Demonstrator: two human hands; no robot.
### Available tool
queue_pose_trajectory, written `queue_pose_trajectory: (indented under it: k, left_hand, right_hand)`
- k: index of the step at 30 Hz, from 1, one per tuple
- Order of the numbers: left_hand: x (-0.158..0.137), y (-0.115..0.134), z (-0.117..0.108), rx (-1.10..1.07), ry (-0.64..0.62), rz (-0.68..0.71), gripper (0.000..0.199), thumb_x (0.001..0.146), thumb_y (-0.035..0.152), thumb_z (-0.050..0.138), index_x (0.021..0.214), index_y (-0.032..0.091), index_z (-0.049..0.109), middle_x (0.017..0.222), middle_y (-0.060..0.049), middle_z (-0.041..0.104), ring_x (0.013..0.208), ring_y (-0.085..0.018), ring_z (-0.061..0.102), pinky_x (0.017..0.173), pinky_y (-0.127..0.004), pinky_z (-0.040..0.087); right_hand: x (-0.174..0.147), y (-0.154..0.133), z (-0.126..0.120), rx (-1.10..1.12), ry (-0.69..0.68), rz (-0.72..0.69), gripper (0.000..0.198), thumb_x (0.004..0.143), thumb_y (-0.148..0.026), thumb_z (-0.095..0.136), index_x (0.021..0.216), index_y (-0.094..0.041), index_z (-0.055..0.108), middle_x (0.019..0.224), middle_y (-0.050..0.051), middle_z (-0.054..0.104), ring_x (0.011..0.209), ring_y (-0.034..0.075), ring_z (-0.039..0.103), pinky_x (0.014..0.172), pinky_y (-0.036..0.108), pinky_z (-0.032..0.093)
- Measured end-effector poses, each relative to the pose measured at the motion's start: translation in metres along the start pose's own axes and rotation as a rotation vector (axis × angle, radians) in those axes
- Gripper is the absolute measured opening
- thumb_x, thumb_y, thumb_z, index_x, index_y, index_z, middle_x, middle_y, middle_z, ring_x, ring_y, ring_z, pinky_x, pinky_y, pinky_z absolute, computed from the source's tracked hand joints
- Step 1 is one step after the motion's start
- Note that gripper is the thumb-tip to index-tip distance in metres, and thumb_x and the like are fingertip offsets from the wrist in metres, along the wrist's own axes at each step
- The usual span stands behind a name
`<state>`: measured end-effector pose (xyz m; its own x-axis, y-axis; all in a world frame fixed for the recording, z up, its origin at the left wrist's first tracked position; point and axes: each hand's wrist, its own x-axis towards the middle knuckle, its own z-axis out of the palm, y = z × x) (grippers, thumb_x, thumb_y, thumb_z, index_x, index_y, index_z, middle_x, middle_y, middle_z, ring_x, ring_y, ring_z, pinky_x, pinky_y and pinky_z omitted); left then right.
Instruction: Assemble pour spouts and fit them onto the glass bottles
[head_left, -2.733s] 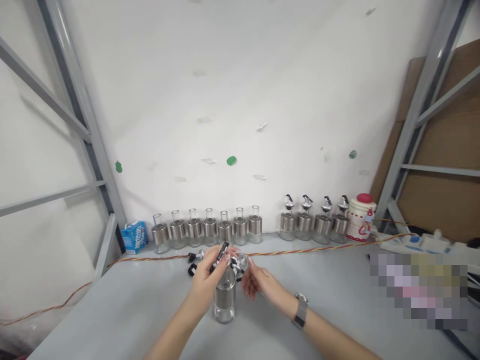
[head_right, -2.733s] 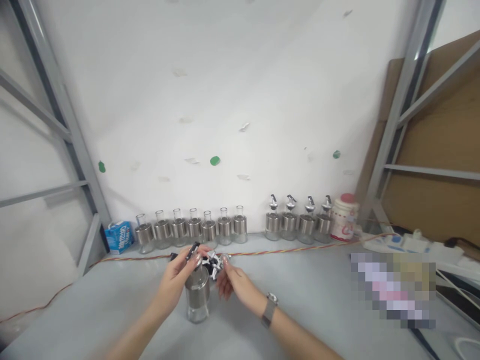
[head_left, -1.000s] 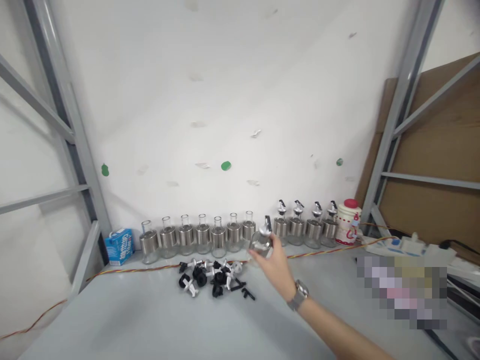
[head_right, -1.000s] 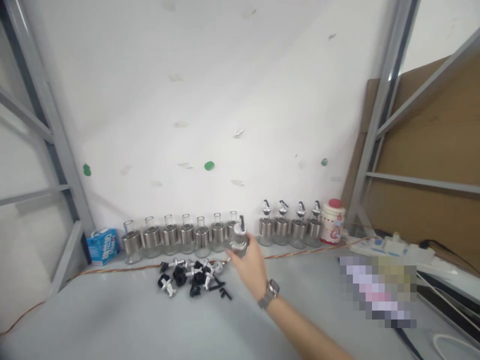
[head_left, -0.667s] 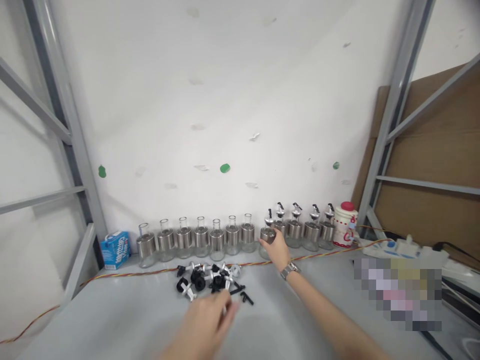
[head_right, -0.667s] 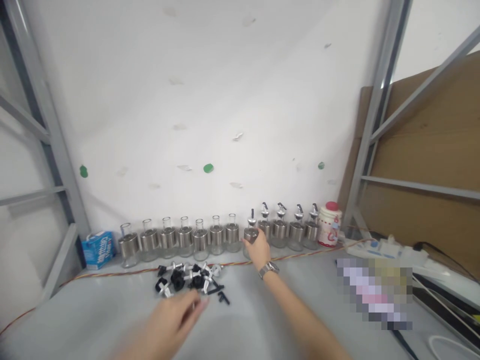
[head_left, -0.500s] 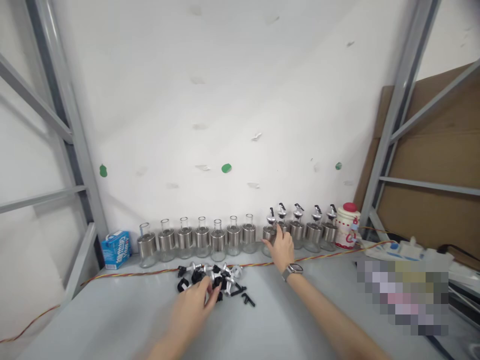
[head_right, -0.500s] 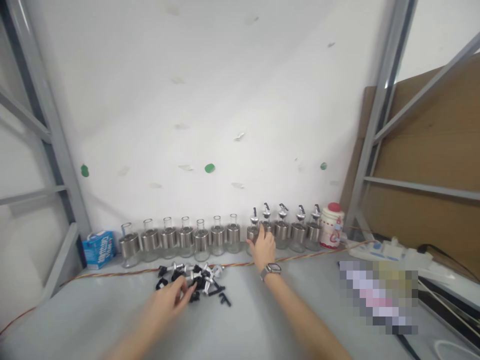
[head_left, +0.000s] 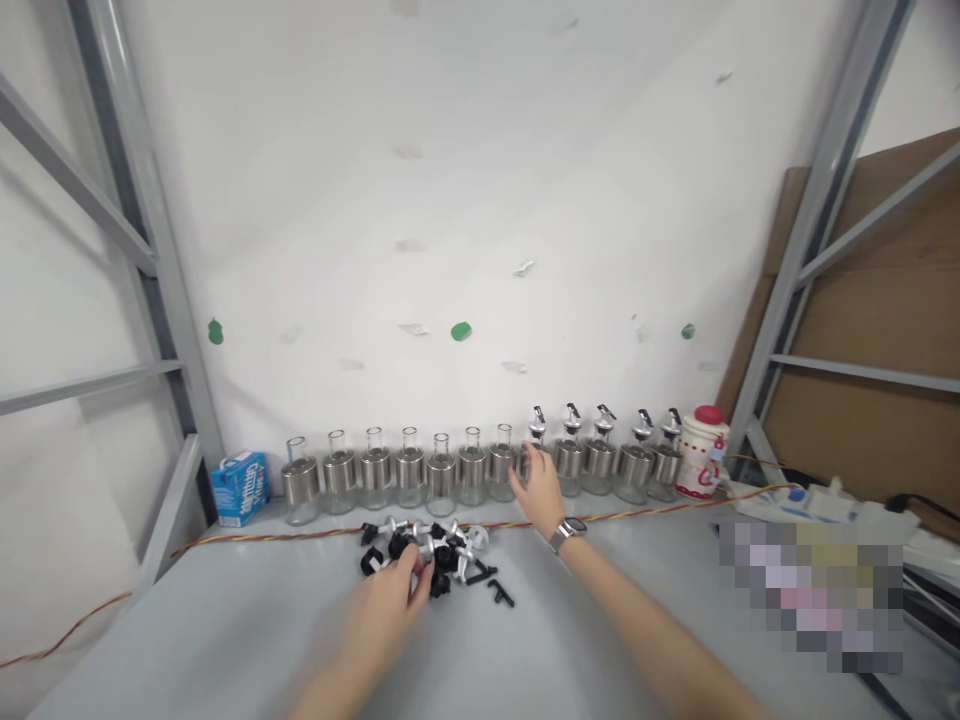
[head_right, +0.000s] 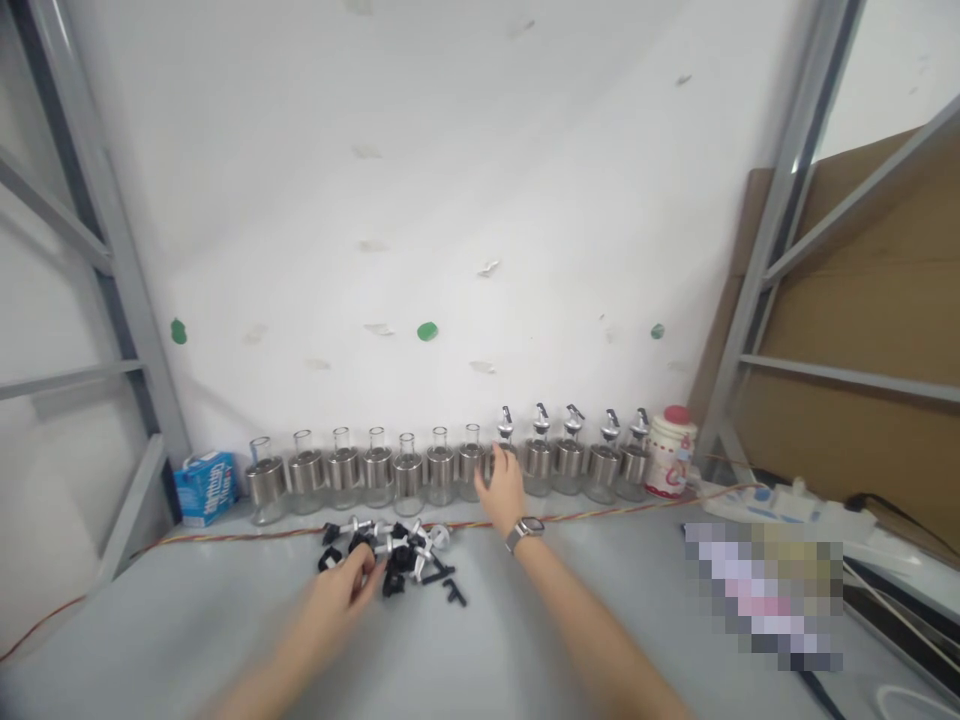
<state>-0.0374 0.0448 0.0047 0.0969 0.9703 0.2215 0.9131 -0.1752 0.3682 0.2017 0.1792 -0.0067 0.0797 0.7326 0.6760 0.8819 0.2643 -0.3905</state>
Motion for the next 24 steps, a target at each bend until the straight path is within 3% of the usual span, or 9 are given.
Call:
queue_pose_trajectory:
  k: [8, 14, 19, 22, 24]
  left_hand:
    - [-0.004, 0.005, -0.005, 0.011, -0.041, 0.018, 0.022, 0.085, 0.034, 0.030, 0.077, 0.022, 0.047, 0.055, 0.003, 0.057, 0.050, -0.012, 0.054, 0.047, -0.018, 0.025]
    - [-0.005, 0.004, -0.001, 0.008, -0.025, 0.027, 0.023, 0.085, 0.034, 0.030, 0.078, 0.023, 0.049, 0.054, 0.003, 0.057, 0.049, -0.013, 0.054, 0.046, -0.019, 0.027]
    - [0.000, 0.000, 0.003, -0.132, 0.105, 0.079, 0.023, 0.083, 0.033, 0.033, 0.083, 0.020, 0.052, 0.068, -0.001, 0.057, 0.057, -0.013, 0.054, 0.055, -0.022, 0.040]
    - [0.003, -0.001, 0.004, -0.234, 0.231, 0.155, 0.028, 0.081, 0.029, 0.038, 0.105, 0.021, 0.048, 0.095, -0.007, 0.057, 0.082, -0.017, 0.057, 0.072, -0.029, 0.045]
    - [0.002, -0.001, 0.003, -0.282, 0.288, 0.196, 0.042, 0.078, 0.026, 0.043, 0.119, 0.024, 0.038, 0.116, -0.008, 0.048, 0.103, -0.020, 0.050, 0.086, -0.035, 0.041]
  right_hand:
    - [0.009, -0.022, 0.023, 0.012, -0.042, 0.146, 0.057, 0.069, -0.030, 0.053, 0.119, -0.009, 0.036, 0.107, 0.018, 0.052, 0.105, 0.031, 0.042, 0.086, 0.046, 0.028]
    - [0.005, -0.022, 0.026, 0.112, -0.011, 0.284, 0.070, 0.065, -0.030, 0.055, 0.124, -0.007, 0.025, 0.112, 0.021, 0.048, 0.103, 0.033, 0.046, 0.083, 0.046, 0.033]
    - [-0.010, -0.029, -0.002, 0.225, 0.004, 0.174, 0.067, 0.068, -0.031, 0.054, 0.125, -0.012, 0.024, 0.117, 0.015, 0.046, 0.105, 0.027, 0.045, 0.088, 0.040, 0.035]
    - [-0.028, -0.049, -0.028, 0.353, 0.009, 0.027, 0.061, 0.070, -0.029, 0.054, 0.124, -0.017, 0.027, 0.113, 0.011, 0.048, 0.105, 0.024, 0.044, 0.092, 0.040, 0.032]
    - [-0.043, -0.070, -0.046, 0.502, -0.010, -0.038, 0.062, 0.068, -0.029, 0.058, 0.122, -0.018, 0.029, 0.112, 0.010, 0.047, 0.105, 0.024, 0.044, 0.092, 0.042, 0.032]
